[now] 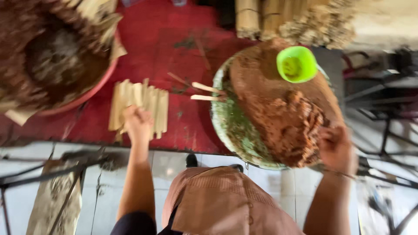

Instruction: The person wraps meat around wooden skewers and places them on a grill.

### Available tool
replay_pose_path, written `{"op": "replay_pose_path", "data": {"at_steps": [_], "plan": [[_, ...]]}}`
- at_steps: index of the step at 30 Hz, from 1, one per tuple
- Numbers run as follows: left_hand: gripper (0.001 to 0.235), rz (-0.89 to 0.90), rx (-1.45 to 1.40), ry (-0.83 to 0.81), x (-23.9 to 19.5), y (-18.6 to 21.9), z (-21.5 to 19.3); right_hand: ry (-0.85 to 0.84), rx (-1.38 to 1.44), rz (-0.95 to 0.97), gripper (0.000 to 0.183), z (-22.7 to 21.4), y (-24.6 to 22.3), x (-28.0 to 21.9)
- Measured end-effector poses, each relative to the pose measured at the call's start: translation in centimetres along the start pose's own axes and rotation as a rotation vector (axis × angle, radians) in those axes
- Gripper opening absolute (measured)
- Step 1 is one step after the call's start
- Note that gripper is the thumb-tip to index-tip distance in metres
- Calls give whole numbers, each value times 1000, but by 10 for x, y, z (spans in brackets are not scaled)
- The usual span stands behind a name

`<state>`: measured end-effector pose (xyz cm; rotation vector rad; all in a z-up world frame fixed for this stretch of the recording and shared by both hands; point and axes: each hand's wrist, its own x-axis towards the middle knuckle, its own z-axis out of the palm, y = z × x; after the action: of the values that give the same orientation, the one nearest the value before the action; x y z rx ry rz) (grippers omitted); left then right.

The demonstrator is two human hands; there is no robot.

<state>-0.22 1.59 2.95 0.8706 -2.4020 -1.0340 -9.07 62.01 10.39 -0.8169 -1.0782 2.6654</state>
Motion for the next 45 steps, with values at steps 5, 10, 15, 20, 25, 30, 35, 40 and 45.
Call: {"op": "replay_pose_path", "data": {"at_steps": [5, 10, 15, 20, 25, 30, 35, 40, 45], "plan": [[11, -189, -753, -189, -36, 91, -12, -168, -324, -183, 25, 75, 8, -73], [24, -322, -917, -599, -101, 172, 11, -385, -1257, -852, 17, 38, 44, 0], [35, -314, -1015, -1004, -134, 191, 61, -522, -1912, -826, 12, 52, 32, 11], [29, -280, -1121, -1266, -153, 223, 79, -181, -205, -13, 6, 77, 2, -30], [24, -217, -1129, -1264, -169, 264, 106, -130, 237, 205, 31, 64, 52, -23], [20, -310, -1155, -1318, -179, 271, 138, -194, 54, 160, 27, 81, 59, -38], [17, -592, -1062, -1415, -186, 271, 142, -293, 304, 178, 43, 124, 29, -91], [12, -656, -1022, -1268, -190, 288, 148, -264, -4, -39, 33, 99, 50, -47], [11, -698, -942, -1198, -194, 282, 156, -191, -188, -90, 31, 114, 34, -66]]}}
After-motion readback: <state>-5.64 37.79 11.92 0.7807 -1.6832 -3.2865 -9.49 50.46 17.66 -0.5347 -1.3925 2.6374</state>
